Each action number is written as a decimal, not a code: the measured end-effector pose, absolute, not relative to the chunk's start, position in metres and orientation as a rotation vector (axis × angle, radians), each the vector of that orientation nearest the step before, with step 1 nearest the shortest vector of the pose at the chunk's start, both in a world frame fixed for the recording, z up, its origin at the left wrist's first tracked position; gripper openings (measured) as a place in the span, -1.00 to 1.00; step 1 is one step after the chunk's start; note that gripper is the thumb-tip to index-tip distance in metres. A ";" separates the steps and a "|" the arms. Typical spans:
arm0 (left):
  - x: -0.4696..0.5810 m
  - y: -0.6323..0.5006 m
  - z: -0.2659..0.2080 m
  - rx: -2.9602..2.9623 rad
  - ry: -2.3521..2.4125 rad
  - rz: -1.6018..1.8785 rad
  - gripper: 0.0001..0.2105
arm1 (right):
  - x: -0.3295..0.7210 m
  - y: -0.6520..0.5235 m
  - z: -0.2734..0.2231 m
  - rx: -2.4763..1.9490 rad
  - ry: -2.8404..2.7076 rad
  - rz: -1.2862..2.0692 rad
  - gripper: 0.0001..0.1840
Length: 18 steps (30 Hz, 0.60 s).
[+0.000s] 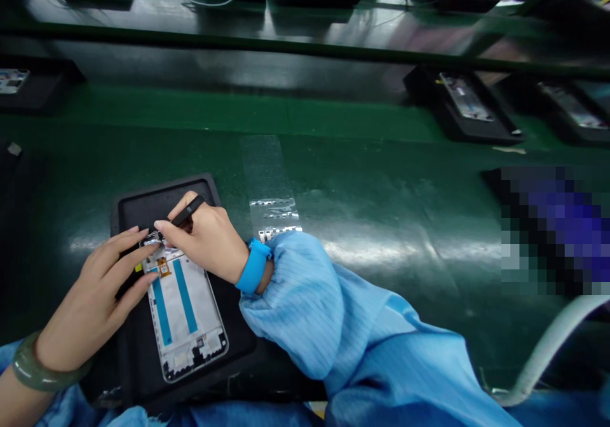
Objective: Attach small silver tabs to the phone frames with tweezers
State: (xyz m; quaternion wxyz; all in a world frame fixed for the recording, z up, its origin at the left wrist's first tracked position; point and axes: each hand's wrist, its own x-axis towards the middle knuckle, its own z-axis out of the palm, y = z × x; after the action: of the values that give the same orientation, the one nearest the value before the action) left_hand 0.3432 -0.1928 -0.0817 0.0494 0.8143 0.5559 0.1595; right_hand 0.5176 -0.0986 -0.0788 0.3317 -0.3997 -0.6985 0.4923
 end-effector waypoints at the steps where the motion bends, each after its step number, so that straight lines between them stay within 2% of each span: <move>1: 0.344 -0.193 -0.082 2.500 1.695 0.470 -0.67 | 0.518 -0.098 -0.078 -1.048 -1.836 1.270 -0.79; 10: 0.352 -0.193 -0.077 2.546 1.783 0.347 -0.68 | 0.518 -0.099 -0.080 -1.049 -1.829 1.201 -0.78; 14: 0.354 -0.193 -0.077 2.529 1.816 0.346 -0.68 | 0.520 -0.093 -0.079 -0.990 -1.667 1.263 -0.74; 18: 0.355 -0.193 -0.081 2.518 1.832 0.390 -0.70 | 0.518 -0.080 -0.075 -0.902 -1.768 1.254 -0.77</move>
State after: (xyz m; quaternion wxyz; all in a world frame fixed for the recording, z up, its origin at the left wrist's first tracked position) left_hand 0.3553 -0.1927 -0.0811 0.0017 0.8024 0.5837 0.1241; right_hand 0.5183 -0.0796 -0.0755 0.3867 -0.3543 -0.6944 0.4927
